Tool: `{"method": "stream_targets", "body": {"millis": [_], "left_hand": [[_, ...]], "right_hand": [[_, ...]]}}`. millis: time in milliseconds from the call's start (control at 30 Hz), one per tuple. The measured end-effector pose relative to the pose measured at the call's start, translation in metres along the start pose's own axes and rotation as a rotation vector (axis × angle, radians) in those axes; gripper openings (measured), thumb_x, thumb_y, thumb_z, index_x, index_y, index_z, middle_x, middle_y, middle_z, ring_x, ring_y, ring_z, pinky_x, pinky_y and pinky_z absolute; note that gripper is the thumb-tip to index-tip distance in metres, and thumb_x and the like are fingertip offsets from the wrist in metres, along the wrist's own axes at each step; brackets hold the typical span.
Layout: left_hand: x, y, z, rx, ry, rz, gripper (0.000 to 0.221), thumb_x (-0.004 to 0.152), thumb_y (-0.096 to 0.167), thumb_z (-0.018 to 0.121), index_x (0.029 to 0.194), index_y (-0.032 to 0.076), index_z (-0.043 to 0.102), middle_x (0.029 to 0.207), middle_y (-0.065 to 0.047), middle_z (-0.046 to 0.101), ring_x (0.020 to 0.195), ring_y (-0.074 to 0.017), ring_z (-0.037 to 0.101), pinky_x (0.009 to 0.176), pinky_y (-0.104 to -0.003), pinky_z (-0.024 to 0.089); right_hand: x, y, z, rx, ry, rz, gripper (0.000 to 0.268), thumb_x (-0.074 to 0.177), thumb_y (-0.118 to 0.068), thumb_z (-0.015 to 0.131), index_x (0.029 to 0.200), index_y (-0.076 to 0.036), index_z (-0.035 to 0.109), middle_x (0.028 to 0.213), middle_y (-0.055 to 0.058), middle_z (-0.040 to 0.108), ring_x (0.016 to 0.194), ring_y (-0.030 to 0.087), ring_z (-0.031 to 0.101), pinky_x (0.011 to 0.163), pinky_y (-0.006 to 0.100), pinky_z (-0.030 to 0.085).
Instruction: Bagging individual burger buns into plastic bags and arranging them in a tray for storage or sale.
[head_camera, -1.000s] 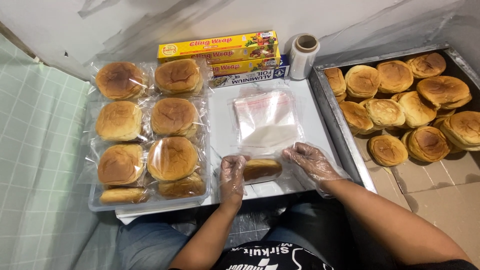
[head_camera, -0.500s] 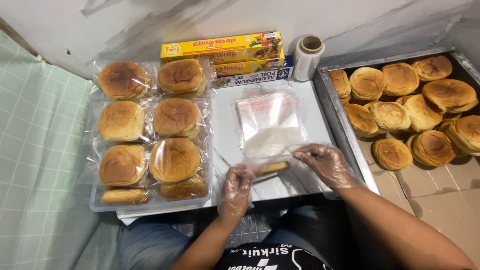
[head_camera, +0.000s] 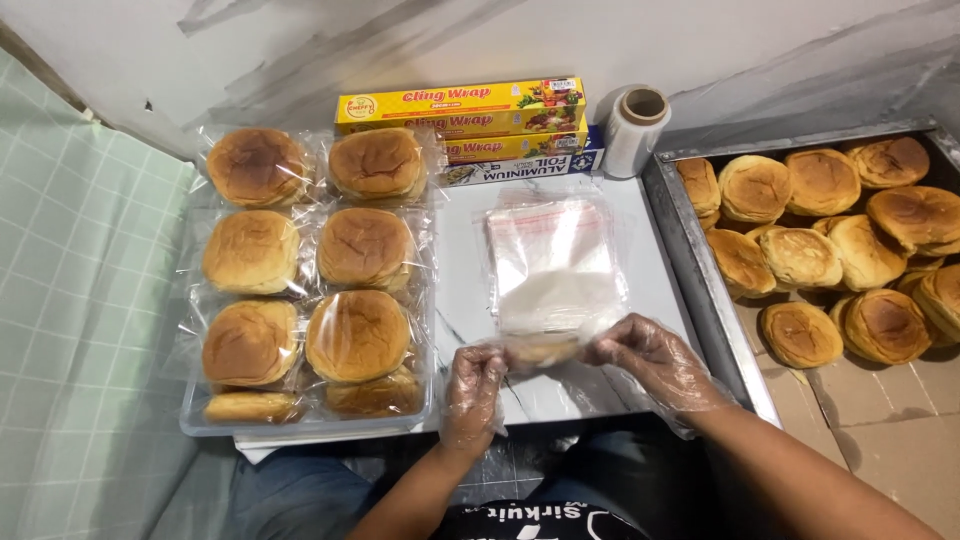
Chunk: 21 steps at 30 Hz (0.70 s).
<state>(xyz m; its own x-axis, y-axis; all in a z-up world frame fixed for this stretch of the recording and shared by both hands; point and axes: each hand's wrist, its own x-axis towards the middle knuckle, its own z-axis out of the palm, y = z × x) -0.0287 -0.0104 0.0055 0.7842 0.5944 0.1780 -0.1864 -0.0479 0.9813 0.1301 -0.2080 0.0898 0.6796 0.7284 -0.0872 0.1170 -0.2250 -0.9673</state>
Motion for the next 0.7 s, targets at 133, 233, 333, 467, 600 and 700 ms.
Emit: {"method": "stream_targets", "body": {"millis": [133, 233, 333, 467, 600, 700], "left_hand": [[0.0, 0.01, -0.002, -0.152, -0.19, 0.098, 0.011, 0.102, 0.003, 0.053, 0.11, 0.007, 0.058, 0.104, -0.009, 0.067, 0.099, -0.0234, 0.067, 0.091, -0.036, 0.063], [-0.005, -0.027, -0.01, 0.08, -0.155, 0.292, 0.035, 0.086, 0.006, 0.08, 0.117, 0.01, 0.064, 0.106, -0.007, 0.071, 0.092, -0.0162, 0.07, 0.082, -0.029, 0.064], [-0.012, -0.07, -0.018, 1.064, -0.009, 0.736, 0.028, 0.1, 0.035, 0.068, 0.126, 0.025, 0.062, 0.125, 0.009, 0.068, 0.12, -0.0146, 0.062, 0.108, -0.036, 0.044], [-0.006, -0.031, -0.014, 0.357, -0.085, 0.181, 0.016, 0.102, 0.027, 0.055, 0.096, 0.015, 0.064, 0.097, -0.004, 0.074, 0.09, -0.02, 0.073, 0.081, -0.033, 0.062], [-0.006, -0.032, -0.014, 0.181, -0.094, -0.13, 0.021, 0.103, 0.023, 0.05, 0.09, 0.014, 0.064, 0.082, -0.003, 0.071, 0.07, -0.0152, 0.069, 0.059, -0.03, 0.06], [-0.005, -0.037, -0.014, -0.057, -0.105, -0.271, 0.022, 0.104, 0.021, 0.054, 0.086, 0.009, 0.054, 0.074, -0.008, 0.068, 0.059, -0.0186, 0.075, 0.049, -0.029, 0.063]], "right_hand": [[0.007, 0.017, -0.001, -0.164, -0.06, 0.14, 0.007, 0.086, -0.018, 0.077, 0.091, -0.013, 0.075, 0.093, 0.007, 0.086, 0.089, 0.019, 0.084, 0.075, 0.028, 0.075], [0.006, 0.02, 0.003, -0.143, -0.054, 0.031, 0.012, 0.08, -0.017, 0.082, 0.089, -0.01, 0.081, 0.088, 0.008, 0.086, 0.082, 0.02, 0.087, 0.079, 0.033, 0.075], [0.007, 0.008, 0.003, -0.347, -0.02, 0.014, 0.021, 0.081, -0.033, 0.078, 0.068, -0.017, 0.082, 0.069, -0.002, 0.082, 0.068, 0.011, 0.078, 0.067, 0.027, 0.064], [0.008, -0.01, 0.007, -0.305, -0.057, 0.376, 0.024, 0.093, -0.028, 0.068, 0.079, -0.012, 0.079, 0.073, 0.005, 0.083, 0.068, 0.016, 0.08, 0.069, 0.029, 0.064], [0.014, -0.015, 0.015, -0.353, -0.048, 0.56, 0.036, 0.098, -0.04, 0.059, 0.078, -0.013, 0.071, 0.067, 0.006, 0.083, 0.064, 0.016, 0.079, 0.069, 0.03, 0.062], [0.018, -0.004, 0.016, -0.36, 0.012, 0.589, 0.04, 0.099, -0.039, 0.063, 0.07, -0.013, 0.068, 0.06, 0.005, 0.079, 0.049, 0.013, 0.057, 0.05, 0.027, 0.041]]}}
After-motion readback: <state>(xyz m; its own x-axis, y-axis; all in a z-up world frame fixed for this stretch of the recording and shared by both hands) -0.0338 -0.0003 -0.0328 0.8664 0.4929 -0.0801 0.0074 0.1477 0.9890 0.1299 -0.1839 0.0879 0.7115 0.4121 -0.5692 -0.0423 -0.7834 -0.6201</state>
